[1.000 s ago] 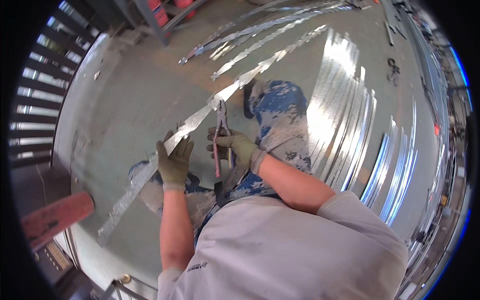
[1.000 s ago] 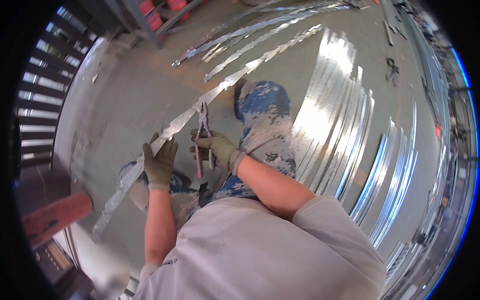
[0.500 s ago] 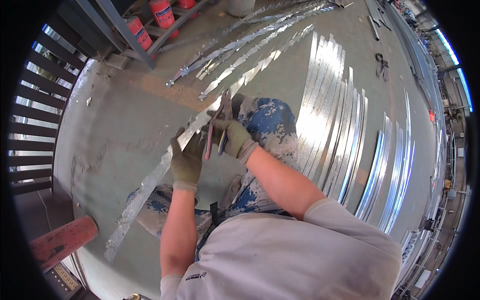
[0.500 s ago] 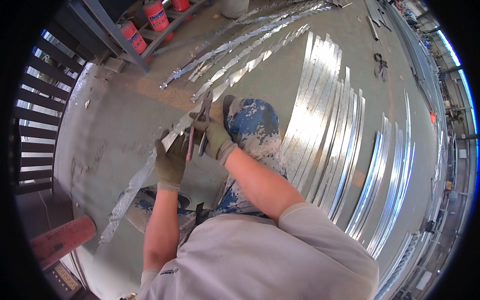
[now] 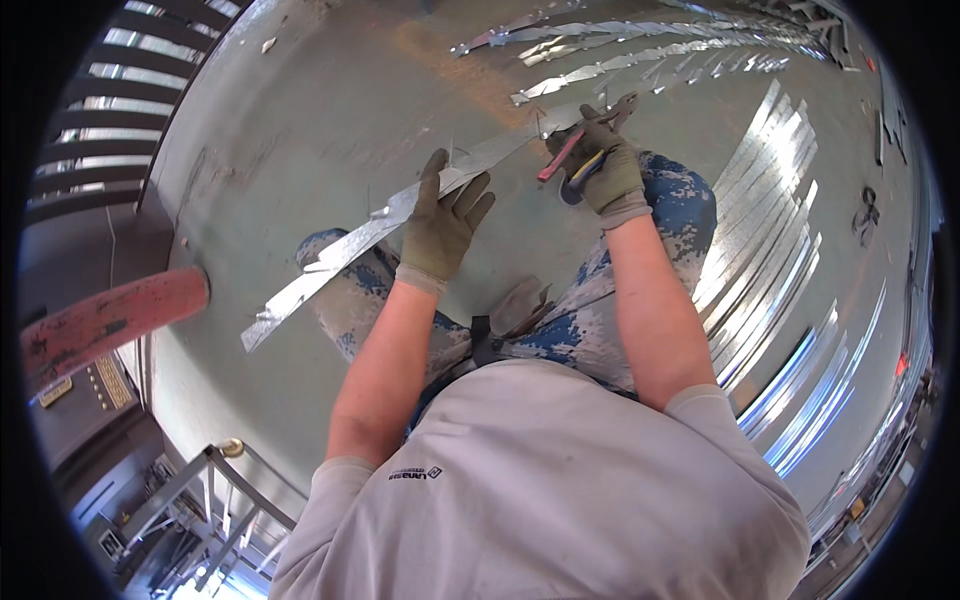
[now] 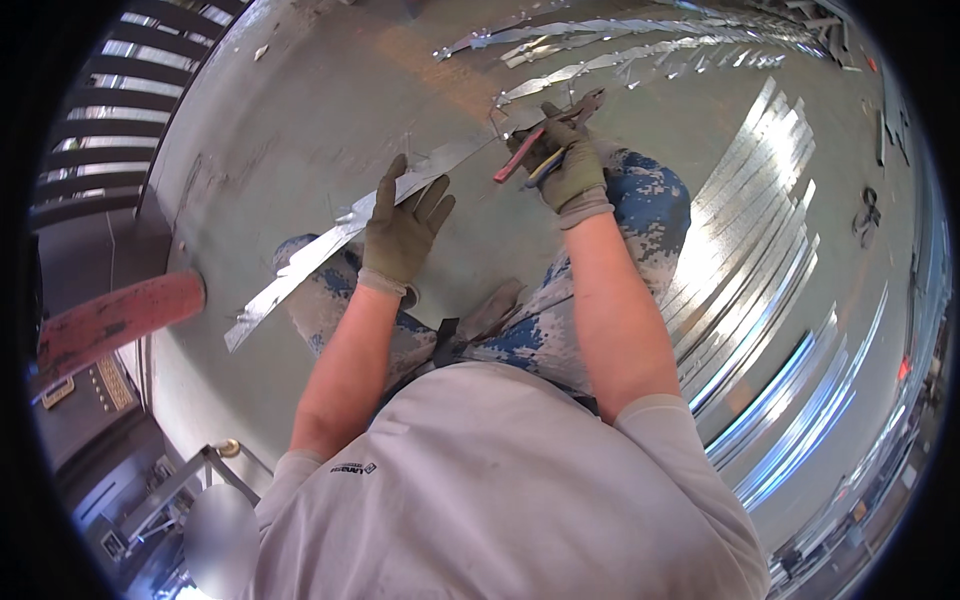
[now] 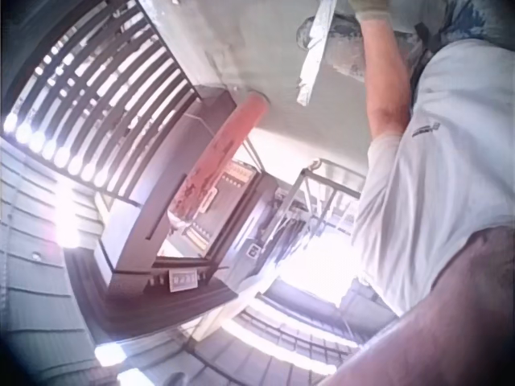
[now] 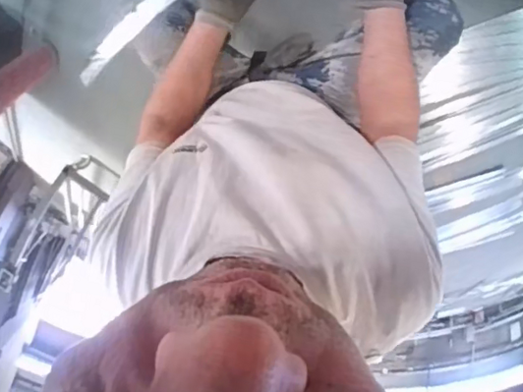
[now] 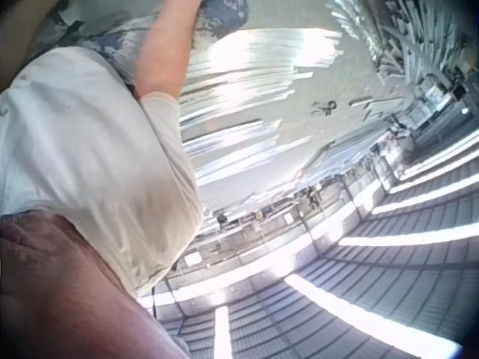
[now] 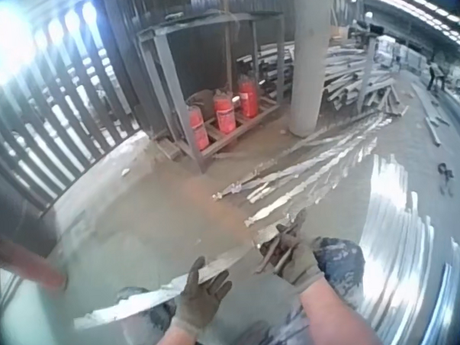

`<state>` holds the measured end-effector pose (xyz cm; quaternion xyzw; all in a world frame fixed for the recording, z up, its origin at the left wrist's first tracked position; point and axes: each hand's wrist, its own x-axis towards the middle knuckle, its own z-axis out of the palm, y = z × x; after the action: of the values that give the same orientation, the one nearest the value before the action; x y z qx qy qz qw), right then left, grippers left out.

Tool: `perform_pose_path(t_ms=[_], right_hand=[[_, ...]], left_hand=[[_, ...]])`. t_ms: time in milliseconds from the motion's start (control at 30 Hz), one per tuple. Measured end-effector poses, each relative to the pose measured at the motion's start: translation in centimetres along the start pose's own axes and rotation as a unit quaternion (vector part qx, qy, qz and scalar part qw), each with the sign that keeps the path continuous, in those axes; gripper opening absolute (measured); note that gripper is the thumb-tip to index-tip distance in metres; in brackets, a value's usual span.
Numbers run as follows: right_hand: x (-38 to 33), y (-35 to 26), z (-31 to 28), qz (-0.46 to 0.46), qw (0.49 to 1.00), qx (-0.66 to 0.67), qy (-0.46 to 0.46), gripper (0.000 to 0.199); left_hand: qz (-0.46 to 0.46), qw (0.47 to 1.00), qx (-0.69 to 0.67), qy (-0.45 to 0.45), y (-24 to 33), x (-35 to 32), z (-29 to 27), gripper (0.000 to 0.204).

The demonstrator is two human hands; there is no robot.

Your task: The person kneels on the floor and uses tin snips to cut a long silver metal strip into smaller pieces. The cut pieces fall onto the floor around the work area.

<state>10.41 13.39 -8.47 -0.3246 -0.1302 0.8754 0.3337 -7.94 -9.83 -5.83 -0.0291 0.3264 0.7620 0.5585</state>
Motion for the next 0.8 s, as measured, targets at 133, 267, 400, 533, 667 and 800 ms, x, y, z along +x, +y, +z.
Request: perform_pose_path(t_ms=[133,267,400,533,667,800], right_hand=[[-0.6,0.5,0.4,0.039,0.998,-0.039,0.039,0.04],[-4.9,1.8,2.0,0.075,0.993,-0.091,0.027,0.035],[-12.8,2.8,4.9,0.159,0.973,-0.165,-0.002,0.037],[-14.1,7.0,4.4,0.278,0.929,-0.243,-0.007,0.041],[-13.4,9.9,5.5,0.306,0.875,-0.373,0.039,0.04],[-12.3,11.4,4.3,0.277,0.855,-0.438,0.024,0.035]], left_hand=[[-0.033,0.998,-0.007,0.059,0.7,0.6,-0.8,0.058],[-0.017,0.998,0.027,0.048,0.4,1.1,-3.0,0.057],[-0.018,0.998,0.041,0.053,0.1,1.8,-3.2,0.052],[-0.008,0.997,0.052,0.063,0.4,1.9,-3.3,0.048],[-0.01,0.995,0.068,0.066,0.4,1.7,-3.2,0.053],[-0.005,0.997,0.049,0.067,0.4,1.3,-3.0,0.048]])
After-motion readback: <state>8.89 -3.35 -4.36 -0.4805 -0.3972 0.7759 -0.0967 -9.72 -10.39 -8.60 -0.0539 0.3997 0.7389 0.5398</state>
